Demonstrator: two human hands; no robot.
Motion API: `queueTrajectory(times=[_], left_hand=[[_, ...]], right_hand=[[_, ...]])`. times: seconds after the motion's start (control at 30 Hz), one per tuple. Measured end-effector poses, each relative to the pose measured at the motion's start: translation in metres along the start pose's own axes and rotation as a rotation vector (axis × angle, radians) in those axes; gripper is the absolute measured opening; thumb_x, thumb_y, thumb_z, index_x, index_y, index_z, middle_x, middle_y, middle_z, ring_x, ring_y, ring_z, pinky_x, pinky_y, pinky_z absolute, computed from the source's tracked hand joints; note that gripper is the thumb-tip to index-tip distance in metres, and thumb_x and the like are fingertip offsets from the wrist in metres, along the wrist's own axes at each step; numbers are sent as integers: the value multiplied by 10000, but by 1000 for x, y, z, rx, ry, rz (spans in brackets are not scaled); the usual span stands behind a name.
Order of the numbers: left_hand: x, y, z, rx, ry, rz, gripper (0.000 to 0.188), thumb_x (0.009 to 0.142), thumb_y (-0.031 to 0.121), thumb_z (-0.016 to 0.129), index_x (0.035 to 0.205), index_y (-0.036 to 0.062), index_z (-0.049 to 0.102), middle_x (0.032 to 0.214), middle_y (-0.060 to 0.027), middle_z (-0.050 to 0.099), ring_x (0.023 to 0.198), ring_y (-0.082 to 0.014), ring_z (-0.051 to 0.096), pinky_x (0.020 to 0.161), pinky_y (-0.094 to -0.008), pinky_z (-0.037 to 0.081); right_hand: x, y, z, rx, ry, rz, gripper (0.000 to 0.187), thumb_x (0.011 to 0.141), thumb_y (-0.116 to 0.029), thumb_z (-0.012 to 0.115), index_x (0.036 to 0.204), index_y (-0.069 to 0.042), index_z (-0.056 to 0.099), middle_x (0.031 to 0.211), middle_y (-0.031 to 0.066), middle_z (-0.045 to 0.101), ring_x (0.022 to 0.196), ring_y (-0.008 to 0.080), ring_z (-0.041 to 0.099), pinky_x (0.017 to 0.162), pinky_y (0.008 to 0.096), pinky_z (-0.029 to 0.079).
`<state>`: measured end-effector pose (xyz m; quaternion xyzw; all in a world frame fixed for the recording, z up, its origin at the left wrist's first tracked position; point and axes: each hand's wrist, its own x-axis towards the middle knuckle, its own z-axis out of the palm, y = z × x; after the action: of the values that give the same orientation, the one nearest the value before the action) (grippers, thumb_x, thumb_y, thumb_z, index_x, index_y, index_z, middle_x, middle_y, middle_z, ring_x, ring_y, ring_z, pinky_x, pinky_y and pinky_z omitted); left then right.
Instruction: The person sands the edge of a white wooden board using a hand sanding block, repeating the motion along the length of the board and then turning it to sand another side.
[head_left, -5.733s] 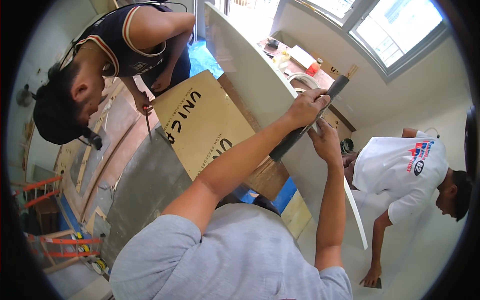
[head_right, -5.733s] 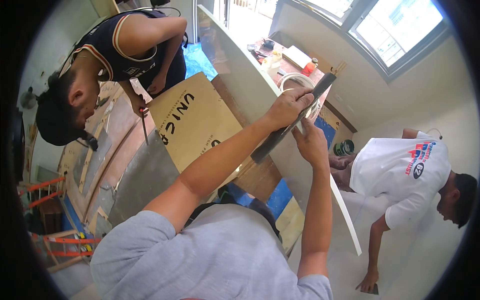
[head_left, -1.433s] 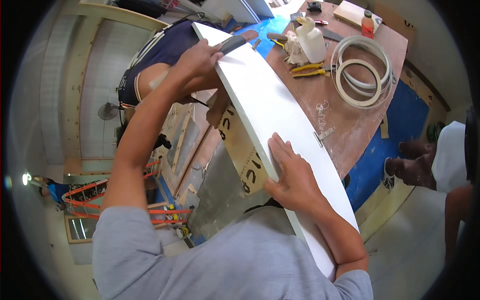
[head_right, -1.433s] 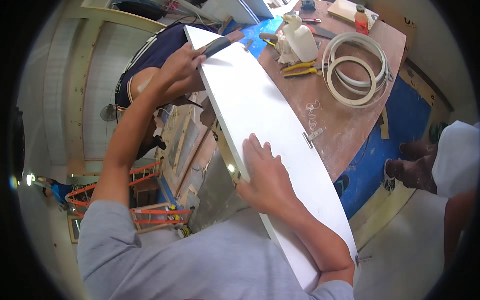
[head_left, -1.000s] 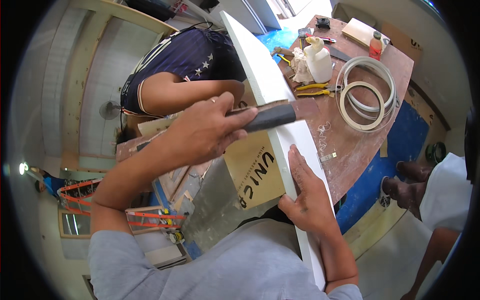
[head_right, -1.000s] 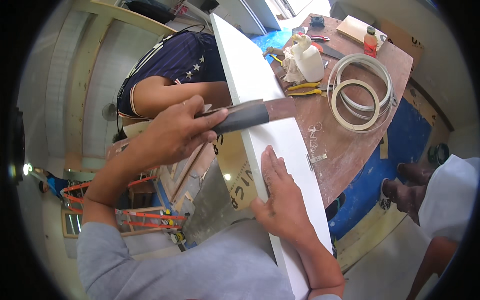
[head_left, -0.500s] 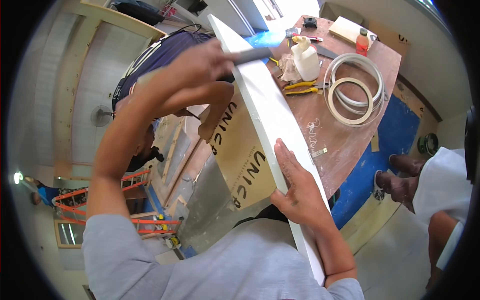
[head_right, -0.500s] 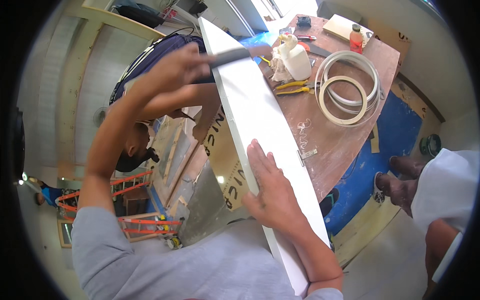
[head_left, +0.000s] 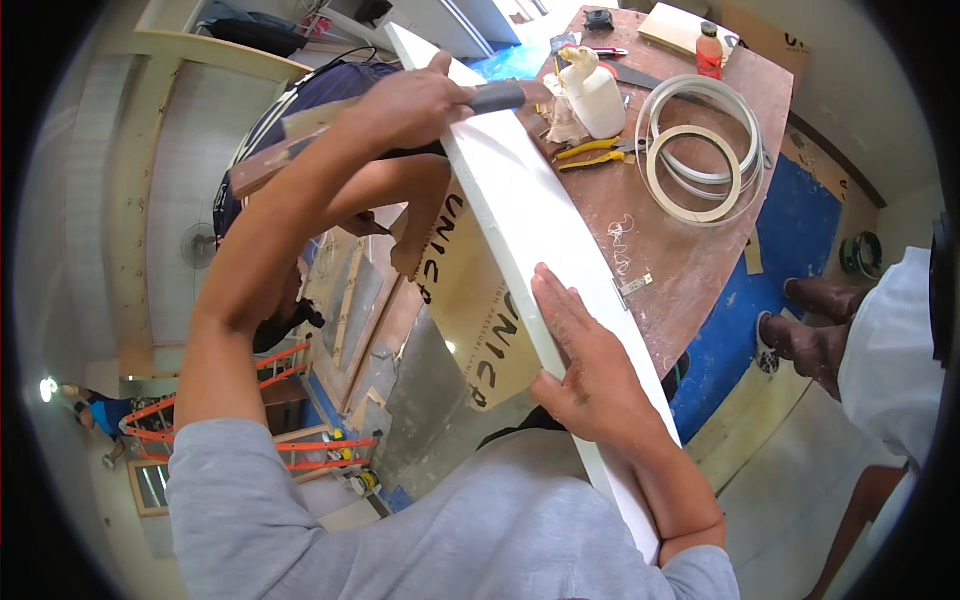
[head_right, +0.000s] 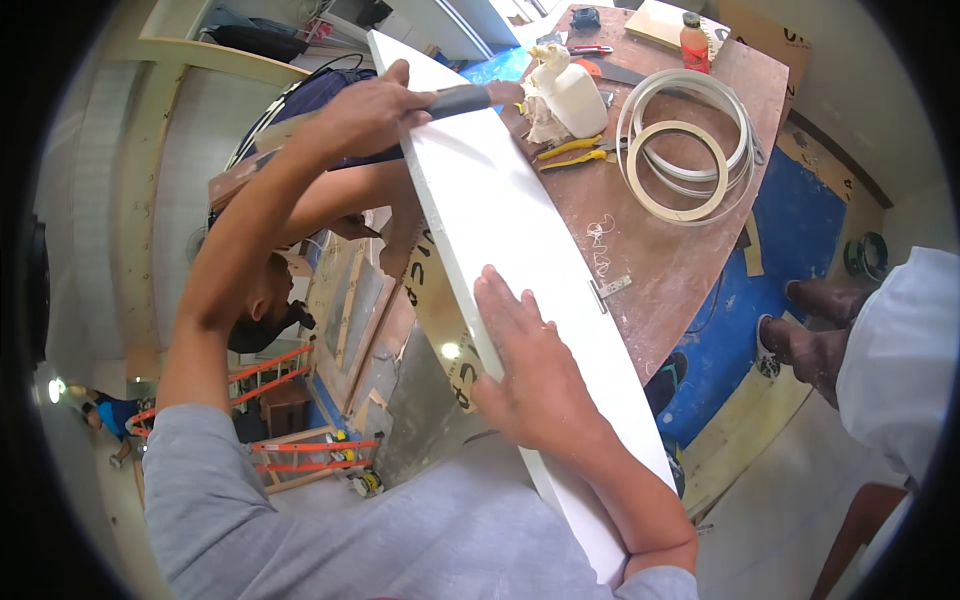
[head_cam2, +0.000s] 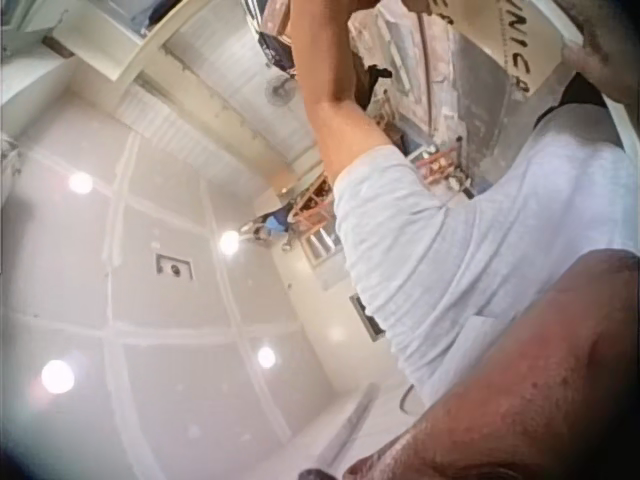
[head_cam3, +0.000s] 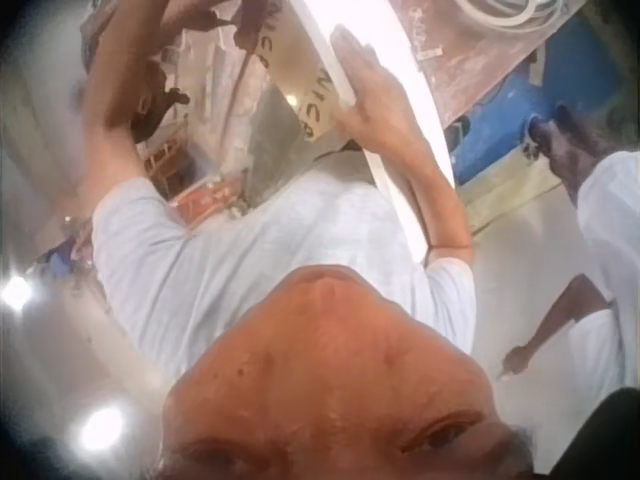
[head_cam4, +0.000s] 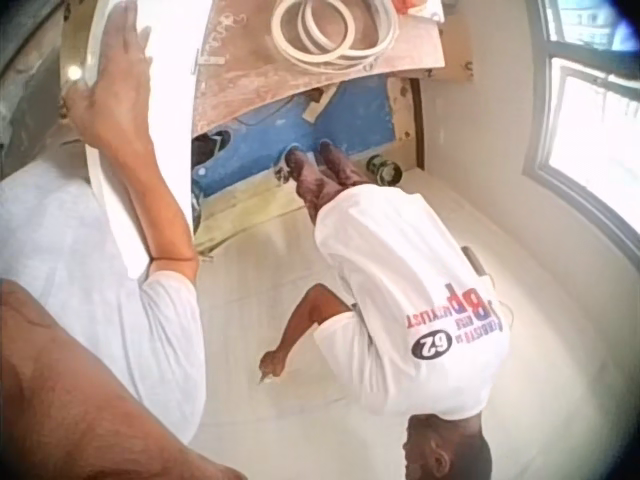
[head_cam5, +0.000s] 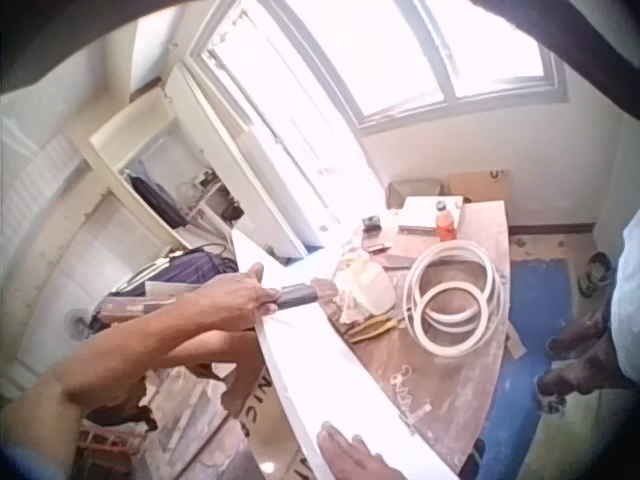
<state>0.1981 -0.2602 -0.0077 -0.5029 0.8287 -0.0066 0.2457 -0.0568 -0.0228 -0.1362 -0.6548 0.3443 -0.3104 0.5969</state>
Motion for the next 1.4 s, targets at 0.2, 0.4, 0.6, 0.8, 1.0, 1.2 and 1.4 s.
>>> queueTrajectory(times=[0.2, 0.4, 0.6, 0.8, 1.0, 1.2, 1.4], left_hand=[[-92, 92, -48, -78, -9, 295, 432, 929, 129, 787, 1354, 89, 723, 1059, -139, 574, 972, -334, 622, 857, -442, 503], [-48, 46, 5, -158, 107, 105, 380, 1016, 200, 714, 1383, 101, 728, 1039, -161, 566, 925, -363, 644, 868, -446, 510], [33, -64, 1, 77, 74, -85, 380, 1063, 229, 657, 1419, 106, 709, 1079, -176, 582, 995, -364, 639, 931, -445, 513], [-91, 78, -49, 26, 9, 311, 520, 917, 158, 817, 1416, 241, 696, 1029, -108, 577, 924, -255, 666, 762, -377, 540], [-56, 64, -31, 58, -165, 27, 361, 1047, 257, 672, 1390, 163, 732, 1136, -180, 594, 1012, -378, 711, 865, -489, 538], [10, -35, -10, 188, -65, -26, 372, 1049, 264, 654, 1375, 104, 736, 1100, -191, 587, 946, -387, 667, 858, -463, 525], [-97, 97, -50, 93, -62, 242, 448, 987, 195, 712, 1427, 114, 696, 1071, -164, 571, 936, -353, 676, 832, -457, 525]], right_hand=[[-1, -2, -12, 55, -11, 87, 970, 835, -94, 700, 1698, -56, 259, 1785, 159, 235, 1539, 604, 301, 1261, 667, 310], [-4, 1, -9, 20, -20, 43, 982, 831, -99, 689, 1705, -64, 243, 1795, 145, 210, 1551, 599, 283, 1259, 677, 305], [0, -8, -1, -29, -78, 70, 987, 839, -108, 680, 1715, -73, 227, 1796, 133, 218, 1565, 586, 265, 1270, 669, 291], [4, 2, -8, 30, 2, 89, 944, 846, -116, 689, 1697, -59, 285, 1787, 138, 245, 1572, 565, 273, 1280, 657, 277], [-2, 5, -2, 22, 43, -5, 913, 830, -93, 701, 1663, -37, 331, 1758, 149, 292, 1541, 573, 329, 1283, 633, 293], [0, -5, -3, 109, 34, -2, 829, 818, -78, 704, 1594, -25, 417, 1633, 149, 396, 1391, 502, 520, 1223, 606, 406], [-1, -12, -17, 106, 67, 116, 808, 799, -46, 692, 1574, -13, 464, 1534, 170, 448, 1235, 445, 611, 1092, 508, 532]])
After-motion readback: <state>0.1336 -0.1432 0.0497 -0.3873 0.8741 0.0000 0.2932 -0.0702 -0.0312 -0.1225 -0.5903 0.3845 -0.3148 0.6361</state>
